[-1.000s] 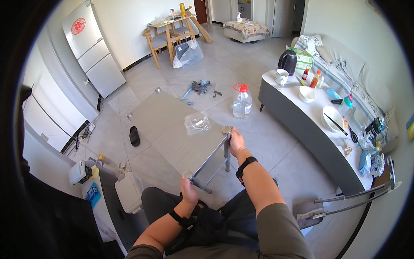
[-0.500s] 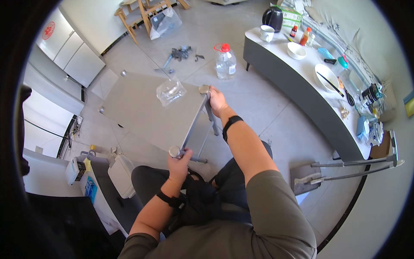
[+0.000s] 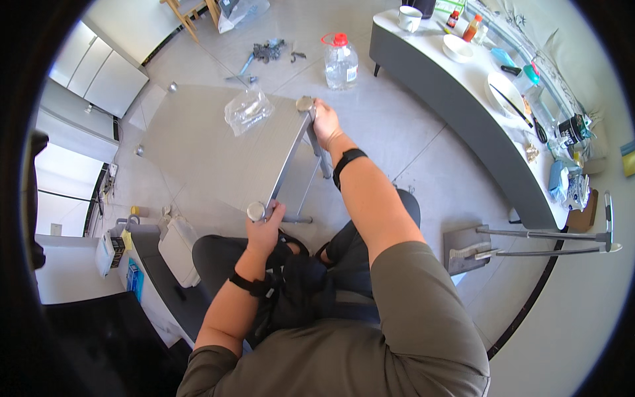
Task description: The person assembles a small table by attaching metal legs to a tabletop using an Allen key. They insert and tighten screws at each leg joint, repositioning the table as needed to access different sides.
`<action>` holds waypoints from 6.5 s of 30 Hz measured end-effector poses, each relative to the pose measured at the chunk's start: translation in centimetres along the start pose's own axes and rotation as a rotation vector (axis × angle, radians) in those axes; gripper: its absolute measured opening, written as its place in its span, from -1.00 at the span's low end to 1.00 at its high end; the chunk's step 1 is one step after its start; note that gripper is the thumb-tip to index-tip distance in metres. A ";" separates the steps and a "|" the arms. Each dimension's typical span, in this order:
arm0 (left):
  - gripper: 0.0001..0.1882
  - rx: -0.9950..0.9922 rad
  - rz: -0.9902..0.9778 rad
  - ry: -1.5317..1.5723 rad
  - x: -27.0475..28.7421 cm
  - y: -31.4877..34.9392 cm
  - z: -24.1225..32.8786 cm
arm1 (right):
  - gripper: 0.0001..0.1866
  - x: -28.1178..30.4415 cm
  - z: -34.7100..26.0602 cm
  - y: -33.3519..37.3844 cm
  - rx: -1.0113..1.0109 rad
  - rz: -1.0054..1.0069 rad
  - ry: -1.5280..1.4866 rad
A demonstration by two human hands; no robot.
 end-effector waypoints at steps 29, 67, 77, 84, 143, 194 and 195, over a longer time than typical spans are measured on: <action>-0.78 0.066 -0.031 0.208 4.8 0.1 -5.9 | -0.77 2.6 -1.3 1.1 0.039 0.144 0.205; -0.70 0.785 -0.065 0.900 5.2 -4.1 -24.9 | -0.61 0.1 15.1 15.6 -0.590 0.146 -0.011; -0.70 0.754 -0.116 0.859 2.4 -4.8 -24.8 | -0.67 3.1 14.9 13.1 -0.562 0.160 0.150; -0.71 0.736 -0.160 0.818 1.2 -4.7 -24.0 | -0.73 3.9 15.7 11.8 -0.426 0.125 0.209; -0.68 0.749 0.018 0.757 1.8 -4.3 -27.2 | -0.80 2.5 16.7 18.7 -0.151 0.142 1.136; -0.67 0.532 0.073 0.722 -0.4 -4.7 -21.5 | -0.74 1.9 16.6 19.9 -0.288 0.243 0.978; -0.67 0.531 0.084 0.721 -0.4 -4.7 -21.8 | -0.72 1.9 16.7 19.9 -0.303 0.237 0.962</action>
Point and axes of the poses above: each hand's wrist, its own y-axis away from the middle knuckle, its own x-axis out of the back of the hand, z = x × y, the point moved 6 cm from there along -y, towards the middle knuckle, and after that the axes turned 9 degrees about y, right-handed, at the moved point
